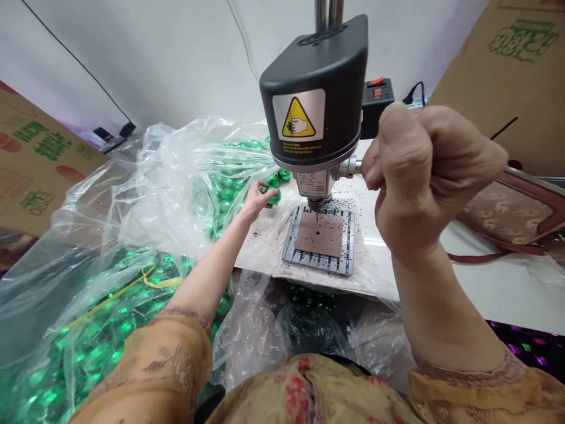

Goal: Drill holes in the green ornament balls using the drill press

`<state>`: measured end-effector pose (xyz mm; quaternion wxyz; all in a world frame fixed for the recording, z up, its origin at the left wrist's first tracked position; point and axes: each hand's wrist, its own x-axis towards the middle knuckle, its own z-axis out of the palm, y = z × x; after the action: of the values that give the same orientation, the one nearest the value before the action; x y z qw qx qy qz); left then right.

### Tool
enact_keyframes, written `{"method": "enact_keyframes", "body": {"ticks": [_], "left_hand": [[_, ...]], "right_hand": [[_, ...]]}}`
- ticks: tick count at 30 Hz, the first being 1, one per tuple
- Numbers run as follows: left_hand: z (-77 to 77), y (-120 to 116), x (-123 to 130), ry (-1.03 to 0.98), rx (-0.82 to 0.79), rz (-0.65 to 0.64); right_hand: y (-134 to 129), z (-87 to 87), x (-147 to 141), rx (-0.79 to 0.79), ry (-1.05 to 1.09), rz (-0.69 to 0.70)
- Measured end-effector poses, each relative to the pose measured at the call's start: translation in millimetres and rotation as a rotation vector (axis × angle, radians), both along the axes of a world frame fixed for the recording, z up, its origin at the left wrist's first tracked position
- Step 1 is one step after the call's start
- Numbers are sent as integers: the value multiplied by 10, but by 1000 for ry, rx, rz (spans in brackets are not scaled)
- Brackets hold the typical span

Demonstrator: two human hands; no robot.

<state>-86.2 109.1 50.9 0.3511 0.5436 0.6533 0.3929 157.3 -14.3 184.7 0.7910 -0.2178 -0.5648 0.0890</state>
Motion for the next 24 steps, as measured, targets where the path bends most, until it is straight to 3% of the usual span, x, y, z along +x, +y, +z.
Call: {"method": "enact_keyframes", "body": {"ticks": [3,5,9,14,24], "left_hand": [[28,-241,148,-454,-11,-124],[7,-409,258,-544,-1,-175],[-123,-665,443,-467,101,-243],[-278,-788,529,-381,101,-368],[-310,-889,632,-211,194,-448]], "right_hand": [[0,-6,14,4,-21,-4],[2,-10,17,2,-23,-20],[-4,-14,11,-46,-38,-54],[-17,-17,14,-46,-43,-46],[-90,-23,14,-85,-51,-29]]}}
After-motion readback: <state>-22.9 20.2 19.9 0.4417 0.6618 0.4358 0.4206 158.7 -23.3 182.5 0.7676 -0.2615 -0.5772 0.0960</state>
